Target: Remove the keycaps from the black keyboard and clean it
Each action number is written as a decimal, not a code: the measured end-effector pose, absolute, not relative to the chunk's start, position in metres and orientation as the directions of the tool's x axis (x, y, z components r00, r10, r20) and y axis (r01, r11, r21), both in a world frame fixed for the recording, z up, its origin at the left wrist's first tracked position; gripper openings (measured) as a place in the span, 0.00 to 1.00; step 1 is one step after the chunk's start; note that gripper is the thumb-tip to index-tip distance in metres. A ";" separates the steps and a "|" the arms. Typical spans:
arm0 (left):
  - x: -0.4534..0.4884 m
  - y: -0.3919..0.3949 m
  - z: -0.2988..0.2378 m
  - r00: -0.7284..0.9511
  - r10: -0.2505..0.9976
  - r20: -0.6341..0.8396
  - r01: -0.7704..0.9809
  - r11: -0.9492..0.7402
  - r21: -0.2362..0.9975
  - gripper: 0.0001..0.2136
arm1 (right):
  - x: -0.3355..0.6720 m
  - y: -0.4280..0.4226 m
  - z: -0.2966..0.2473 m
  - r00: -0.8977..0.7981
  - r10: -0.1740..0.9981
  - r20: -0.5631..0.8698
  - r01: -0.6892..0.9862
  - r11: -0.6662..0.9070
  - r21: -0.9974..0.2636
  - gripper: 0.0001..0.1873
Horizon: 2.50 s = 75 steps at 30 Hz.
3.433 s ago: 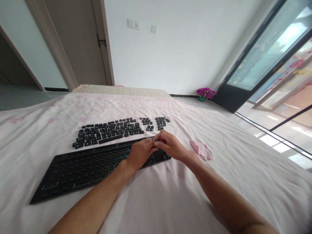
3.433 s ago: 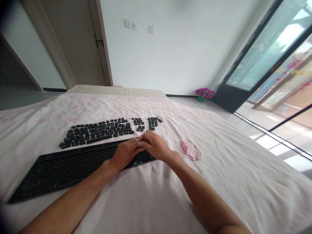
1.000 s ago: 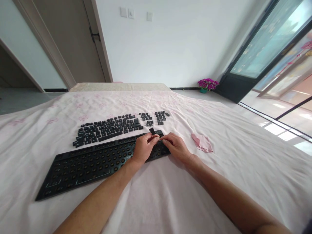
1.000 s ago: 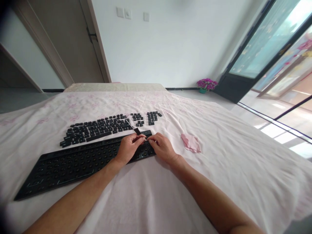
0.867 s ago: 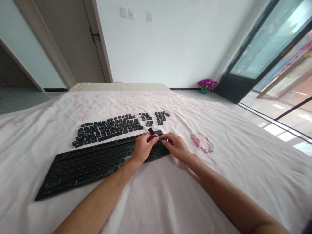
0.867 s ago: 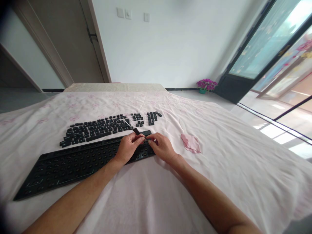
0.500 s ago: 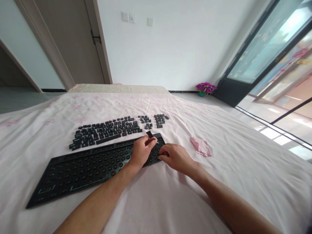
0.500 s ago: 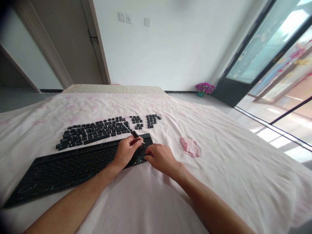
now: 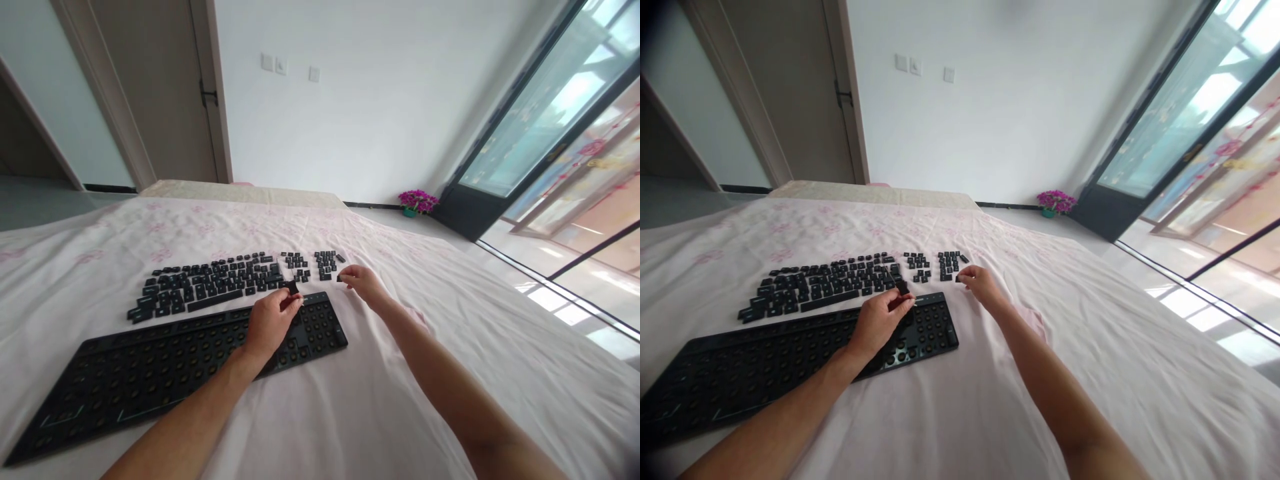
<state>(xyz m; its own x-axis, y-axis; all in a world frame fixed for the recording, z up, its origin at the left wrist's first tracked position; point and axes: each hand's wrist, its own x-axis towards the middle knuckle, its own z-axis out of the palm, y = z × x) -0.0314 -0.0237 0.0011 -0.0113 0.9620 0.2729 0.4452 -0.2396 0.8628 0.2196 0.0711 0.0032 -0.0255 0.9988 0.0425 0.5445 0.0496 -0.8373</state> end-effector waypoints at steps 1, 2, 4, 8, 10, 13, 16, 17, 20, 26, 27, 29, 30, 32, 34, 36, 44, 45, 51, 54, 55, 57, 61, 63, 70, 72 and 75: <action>-0.032 -0.023 0.000 -0.013 0.962 0.273 0.445 -0.239 0.863 0.09 | 0.221 0.079 -0.001 -0.012 0.999 0.048 0.561 0.047 -0.827 0.11; -0.032 -0.023 -0.001 -0.014 0.962 0.274 0.446 -0.240 0.862 0.09 | 0.222 0.085 -0.005 -0.004 0.999 0.052 0.574 0.045 -0.818 0.12; -0.032 -0.023 -0.002 -0.013 0.960 0.278 0.458 -0.242 0.856 0.09 | 0.224 0.093 -0.011 0.006 0.998 0.055 0.602 0.040 -0.798 0.13; -0.031 -0.022 -0.003 -0.001 0.958 0.286 0.495 -0.248 0.833 0.09 | 0.226 0.101 -0.018 0.008 0.999 0.054 0.644 0.036 -0.764 0.14; -0.031 -0.023 -0.003 0.005 0.958 0.285 0.520 -0.246 0.818 0.09 | 0.227 0.103 -0.019 0.007 0.999 0.053 0.661 0.035 -0.749 0.14; -0.031 -0.023 -0.002 0.007 0.959 0.282 0.543 -0.241 0.805 0.08 | 0.227 0.105 -0.018 0.014 0.999 0.053 0.684 0.029 -0.729 0.14; -0.030 -0.024 -0.002 0.005 0.959 0.283 0.530 -0.242 0.813 0.08 | 0.227 0.106 -0.018 0.024 0.998 0.054 0.698 0.022 -0.716 0.14; -0.030 -0.024 -0.002 0.004 0.959 0.283 0.525 -0.243 0.816 0.08 | 0.226 0.106 -0.018 0.027 0.998 0.055 0.699 0.021 -0.715 0.14; -0.030 -0.023 -0.003 0.004 0.960 0.281 0.522 -0.242 0.818 0.08 | 0.226 0.106 -0.018 0.036 0.998 0.058 0.688 0.017 -0.725 0.14; -0.030 -0.024 -0.005 0.022 0.951 0.307 0.563 -0.266 0.783 0.08 | 0.224 0.100 -0.010 0.057 0.993 0.099 0.609 0.044 -0.792 0.17; -0.030 -0.024 -0.005 0.028 0.946 0.323 0.581 -0.279 0.765 0.08 | 0.222 0.096 -0.005 0.062 0.992 0.112 0.592 0.054 -0.804 0.18; -0.030 -0.026 -0.004 0.051 0.930 0.364 0.621 -0.315 0.717 0.08 | 0.216 0.083 0.009 0.015 0.990 0.140 0.535 0.111 -0.838 0.20; -0.030 -0.027 -0.002 0.070 0.919 0.387 0.640 -0.339 0.690 0.08 | 0.211 0.073 0.017 -0.038 0.987 0.155 0.498 0.153 -0.853 0.21; -0.028 -0.031 0.001 0.127 0.895 0.427 0.663 -0.397 0.634 0.08 | 0.199 0.050 0.035 -0.306 0.934 0.182 0.334 0.285 -0.899 0.26; -0.025 -0.035 0.004 0.186 0.876 0.445 0.671 -0.444 0.593 0.08 | 0.185 0.025 0.049 -0.482 0.848 0.222 0.234 0.368 -0.900 0.29; -0.023 -0.039 0.007 0.226 0.864 0.449 0.663 -0.474 0.579 0.08 | 0.173 0.003 0.058 -0.522 0.808 0.275 0.177 0.418 -0.891 0.21; -0.017 -0.042 0.007 0.398 0.876 0.271 0.531 -0.461 0.711 0.14 | 0.193 -0.028 0.062 -0.415 0.883 0.220 0.217 0.331 -0.918 0.18; -0.017 -0.042 0.006 0.412 0.875 0.255 0.528 -0.457 0.715 0.14 | 0.199 -0.031 0.062 -0.406 0.890 0.209 0.247 0.327 -0.912 0.18; -0.015 -0.039 0.006 0.471 0.865 0.175 0.577 -0.451 0.681 0.14 | 0.219 -0.044 0.055 -0.388 0.890 0.240 0.310 0.371 -0.875 0.18; -0.015 -0.038 0.005 0.488 0.857 0.167 0.576 -0.460 0.676 0.13 | 0.220 -0.044 0.046 -0.417 0.864 0.281 0.265 0.411 -0.872 0.17; -0.015 -0.037 0.004 0.492 0.855 0.164 0.575 -0.461 0.676 0.13 | 0.220 -0.044 0.044 -0.420 0.859 0.293 0.244 0.418 -0.875 0.17; -0.016 -0.037 0.003 0.498 0.852 0.161 0.577 -0.464 0.672 0.13 | 0.219 -0.042 0.039 -0.415 0.853 0.315 0.210 0.427 -0.879 0.16; -0.017 -0.036 0.004 0.513 0.844 0.156 0.592 -0.480 0.647 0.13 | 0.218 -0.040 0.032 -0.420 0.837 0.352 0.188 0.459 -0.868 0.15; -0.017 -0.036 0.005 0.524 0.838 0.151 0.602 -0.489 0.631 0.13 | 0.216 -0.040 0.029 -0.441 0.814 0.378 0.176 0.492 -0.853 0.15; -0.017 -0.037 0.005 0.535 0.829 0.161 0.620 -0.515 0.591 0.13 | 0.208 -0.040 0.024 -0.509 0.742 0.436 0.232 0.606 -0.761 0.16; -0.015 -0.037 0.006 0.534 0.828 0.172 0.624 -0.523 0.581 0.12 | 0.207 -0.039 0.023 -0.502 0.751 0.429 0.228 0.594 -0.772 0.16; -0.014 -0.037 0.007 0.526 0.831 0.182 0.631 -0.525 0.571 0.13 | 0.209 -0.037 0.019 -0.449 0.799 0.400 0.218 0.532 -0.818 0.18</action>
<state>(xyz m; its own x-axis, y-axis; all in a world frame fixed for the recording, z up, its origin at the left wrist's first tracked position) -0.0139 -0.0366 0.0066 0.5263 0.8307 0.1818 0.6313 -0.5249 0.5709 0.2092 -0.0366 0.0192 -0.4493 0.7988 0.4000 0.2175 0.5321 -0.8183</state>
